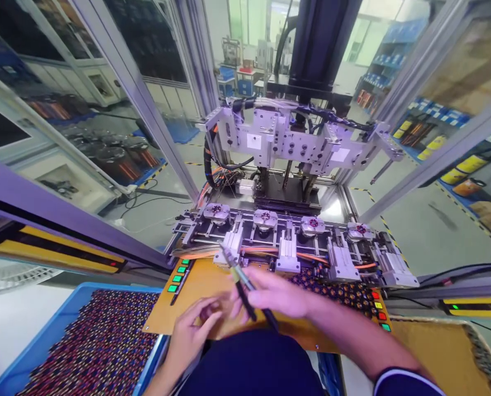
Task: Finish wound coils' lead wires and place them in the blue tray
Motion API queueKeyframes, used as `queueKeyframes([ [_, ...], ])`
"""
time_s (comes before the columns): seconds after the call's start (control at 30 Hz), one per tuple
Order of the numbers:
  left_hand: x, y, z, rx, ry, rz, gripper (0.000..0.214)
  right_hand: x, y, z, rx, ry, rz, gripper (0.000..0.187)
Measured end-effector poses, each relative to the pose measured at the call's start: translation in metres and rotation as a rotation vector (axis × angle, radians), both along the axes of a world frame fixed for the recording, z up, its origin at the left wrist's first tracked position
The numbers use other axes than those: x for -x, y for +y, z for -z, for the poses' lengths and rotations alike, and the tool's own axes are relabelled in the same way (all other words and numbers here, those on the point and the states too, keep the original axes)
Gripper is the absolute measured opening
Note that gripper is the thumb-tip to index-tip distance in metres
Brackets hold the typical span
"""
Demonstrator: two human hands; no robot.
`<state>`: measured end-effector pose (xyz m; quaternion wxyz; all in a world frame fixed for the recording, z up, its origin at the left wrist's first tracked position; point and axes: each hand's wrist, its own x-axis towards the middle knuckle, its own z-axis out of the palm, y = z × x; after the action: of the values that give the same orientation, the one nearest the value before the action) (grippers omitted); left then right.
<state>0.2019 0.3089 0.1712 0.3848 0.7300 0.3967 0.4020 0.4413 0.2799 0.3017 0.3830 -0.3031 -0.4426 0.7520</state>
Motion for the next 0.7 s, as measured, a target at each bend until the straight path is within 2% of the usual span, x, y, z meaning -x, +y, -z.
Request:
queueKeyframes([
  [0.07,0.002,-0.001,0.023,-0.095,0.036,-0.072,0.02,-0.021,0.031,-0.026,-0.054,-0.202,-0.021,0.043],
  [0.17,0.002,-0.001,0.049,-0.224,0.077,-0.1,0.012,-0.034,0.085,-0.057,-0.029,-0.437,-0.019,0.029],
  [0.3,0.003,0.002,0.065,-0.341,0.119,-0.109,0.008,-0.02,0.156,-0.081,0.105,-0.621,-0.027,0.033],
  [0.47,0.005,0.004,0.067,-0.391,0.167,-0.095,0.009,0.009,0.218,-0.092,0.244,-0.913,-0.133,0.009],
  [0.57,0.006,0.006,0.068,-0.414,0.167,-0.09,0.007,0.019,0.236,-0.09,0.291,-1.01,-0.185,0.015],
  [0.7,0.005,0.007,0.069,-0.421,0.18,-0.106,0.01,0.023,0.244,-0.084,0.355,-1.057,-0.173,0.019],
])
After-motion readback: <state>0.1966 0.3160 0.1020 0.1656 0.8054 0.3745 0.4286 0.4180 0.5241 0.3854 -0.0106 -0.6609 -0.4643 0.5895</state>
